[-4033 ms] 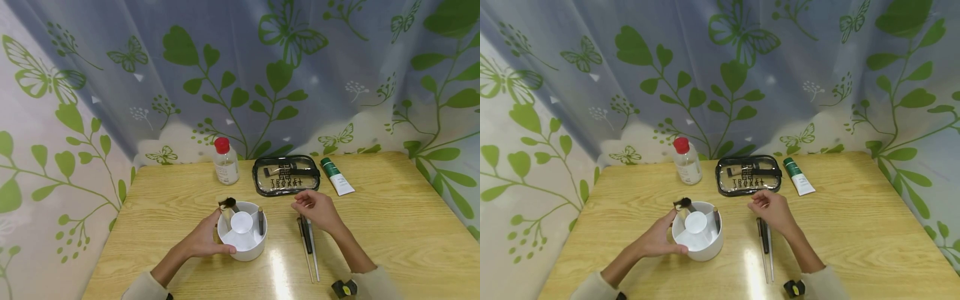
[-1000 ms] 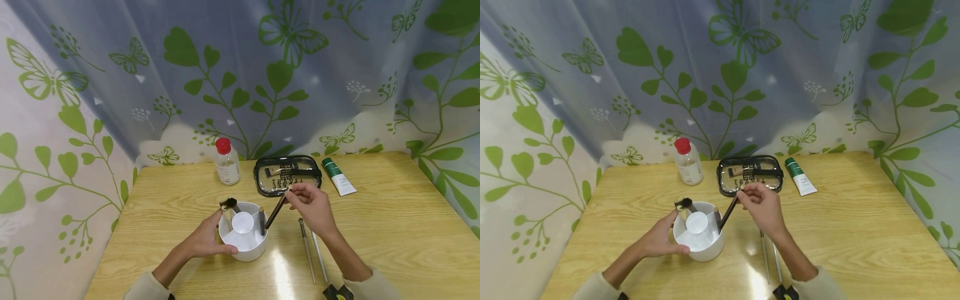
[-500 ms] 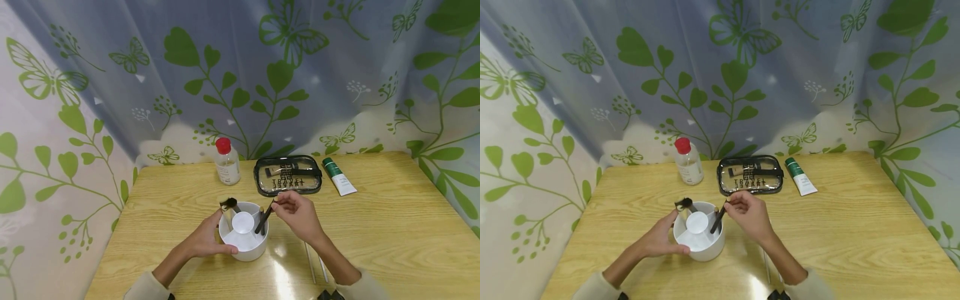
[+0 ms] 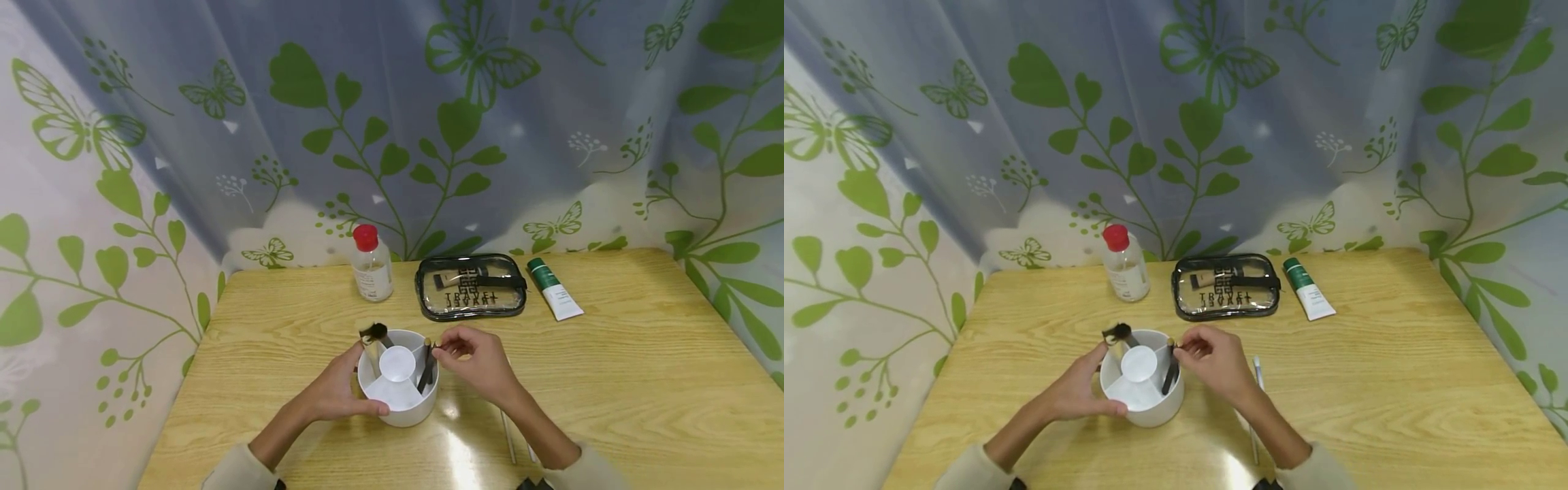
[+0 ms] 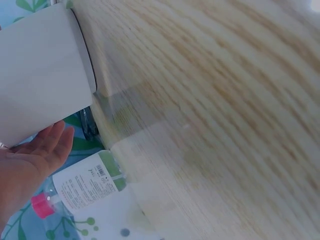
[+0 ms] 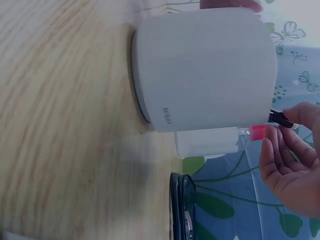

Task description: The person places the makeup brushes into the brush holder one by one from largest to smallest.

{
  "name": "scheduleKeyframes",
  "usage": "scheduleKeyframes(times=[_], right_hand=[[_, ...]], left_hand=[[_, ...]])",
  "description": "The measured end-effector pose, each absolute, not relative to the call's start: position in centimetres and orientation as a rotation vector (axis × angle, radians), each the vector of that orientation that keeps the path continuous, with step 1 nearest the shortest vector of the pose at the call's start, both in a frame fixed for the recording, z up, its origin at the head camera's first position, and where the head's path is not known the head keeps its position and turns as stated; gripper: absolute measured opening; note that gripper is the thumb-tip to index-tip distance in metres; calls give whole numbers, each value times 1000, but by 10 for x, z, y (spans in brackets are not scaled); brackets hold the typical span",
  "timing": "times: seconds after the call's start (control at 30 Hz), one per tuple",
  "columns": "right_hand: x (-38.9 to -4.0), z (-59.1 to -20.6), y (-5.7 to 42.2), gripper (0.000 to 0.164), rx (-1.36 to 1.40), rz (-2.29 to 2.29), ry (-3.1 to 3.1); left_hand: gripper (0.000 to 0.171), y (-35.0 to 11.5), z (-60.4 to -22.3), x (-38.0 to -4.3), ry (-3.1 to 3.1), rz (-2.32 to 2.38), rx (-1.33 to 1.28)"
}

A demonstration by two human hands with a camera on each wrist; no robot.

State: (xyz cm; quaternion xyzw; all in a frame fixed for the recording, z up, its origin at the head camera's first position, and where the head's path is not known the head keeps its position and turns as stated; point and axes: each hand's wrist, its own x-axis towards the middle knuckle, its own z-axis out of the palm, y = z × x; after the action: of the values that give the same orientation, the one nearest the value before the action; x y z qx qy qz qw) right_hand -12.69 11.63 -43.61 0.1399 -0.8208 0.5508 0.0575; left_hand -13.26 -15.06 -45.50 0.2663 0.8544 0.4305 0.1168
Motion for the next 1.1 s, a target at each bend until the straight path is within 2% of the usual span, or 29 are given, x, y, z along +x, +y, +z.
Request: scheduleKeyframes(times=[0.53,1.1], right_hand=[[-125,-438,118,12,471,1539,-2595],[-134,-440,178,16,251,1347,-2757]], left_hand=[[106,-151,-454,-131,2513,1246,766],[100,-154,-457,-130,2490,1267,768]])
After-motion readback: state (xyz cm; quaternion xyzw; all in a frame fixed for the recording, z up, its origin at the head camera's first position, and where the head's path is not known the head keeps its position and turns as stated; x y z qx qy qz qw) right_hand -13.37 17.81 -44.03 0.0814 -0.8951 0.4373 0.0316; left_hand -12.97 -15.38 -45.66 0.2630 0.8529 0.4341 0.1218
